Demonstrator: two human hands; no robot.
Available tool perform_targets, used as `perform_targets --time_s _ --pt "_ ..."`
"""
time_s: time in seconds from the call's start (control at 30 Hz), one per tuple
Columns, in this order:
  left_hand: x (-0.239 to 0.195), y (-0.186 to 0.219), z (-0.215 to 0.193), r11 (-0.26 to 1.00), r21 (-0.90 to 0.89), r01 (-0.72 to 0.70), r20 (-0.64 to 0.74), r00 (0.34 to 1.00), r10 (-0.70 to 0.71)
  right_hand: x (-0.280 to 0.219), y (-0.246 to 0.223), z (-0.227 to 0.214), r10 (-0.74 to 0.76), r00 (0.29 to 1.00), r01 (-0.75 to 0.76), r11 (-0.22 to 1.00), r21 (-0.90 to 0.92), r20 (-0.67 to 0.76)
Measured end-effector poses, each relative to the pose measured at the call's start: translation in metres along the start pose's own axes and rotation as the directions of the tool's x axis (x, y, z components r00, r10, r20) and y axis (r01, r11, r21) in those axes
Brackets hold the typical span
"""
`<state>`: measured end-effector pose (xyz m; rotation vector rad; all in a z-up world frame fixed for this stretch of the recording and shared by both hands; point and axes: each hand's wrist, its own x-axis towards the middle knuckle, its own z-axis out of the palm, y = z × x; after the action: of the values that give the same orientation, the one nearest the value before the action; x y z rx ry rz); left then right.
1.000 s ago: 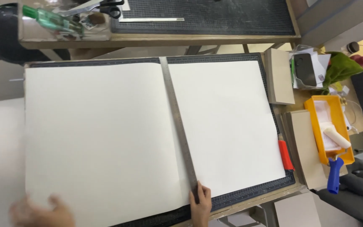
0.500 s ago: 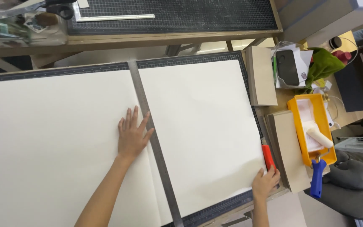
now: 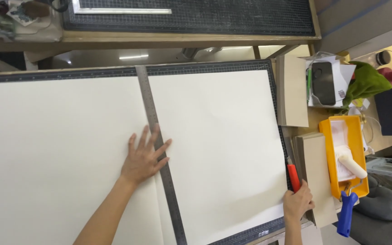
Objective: The person applies adhesive to a cardboard template using a roller, then places a large white sheet over it and smooths it with a blue plastic scraper. They fold the white sheet, align it with a metal ruler, and cut it with a red utility knife.
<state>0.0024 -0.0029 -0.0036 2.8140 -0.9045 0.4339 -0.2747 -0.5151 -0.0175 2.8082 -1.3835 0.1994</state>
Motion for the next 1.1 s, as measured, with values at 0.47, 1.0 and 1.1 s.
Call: perform_targets --time_s 0.47,1.0,1.1 --pt "-0.023 -0.005 0.039 0.962 -0.27 -0.052 -0.054 0.998 0.039 -0.175 -0.115 0.01 0.257 0.843 -0.512 0.116 0.851 0.472" --pt "-0.091 -0.047 -0.042 0.921 -0.39 -0.01 0.491 0.844 0.216 -0.407 -0.199 -0.113 -0.178 0.744 -0.433 0.604 0.669 0.644" --pt "-0.088 -0.04 -0.064 0.95 -0.312 0.009 0.643 0.739 0.204 -0.454 -0.167 -0.09 -0.384 0.773 -0.091 0.72 0.688 0.504"
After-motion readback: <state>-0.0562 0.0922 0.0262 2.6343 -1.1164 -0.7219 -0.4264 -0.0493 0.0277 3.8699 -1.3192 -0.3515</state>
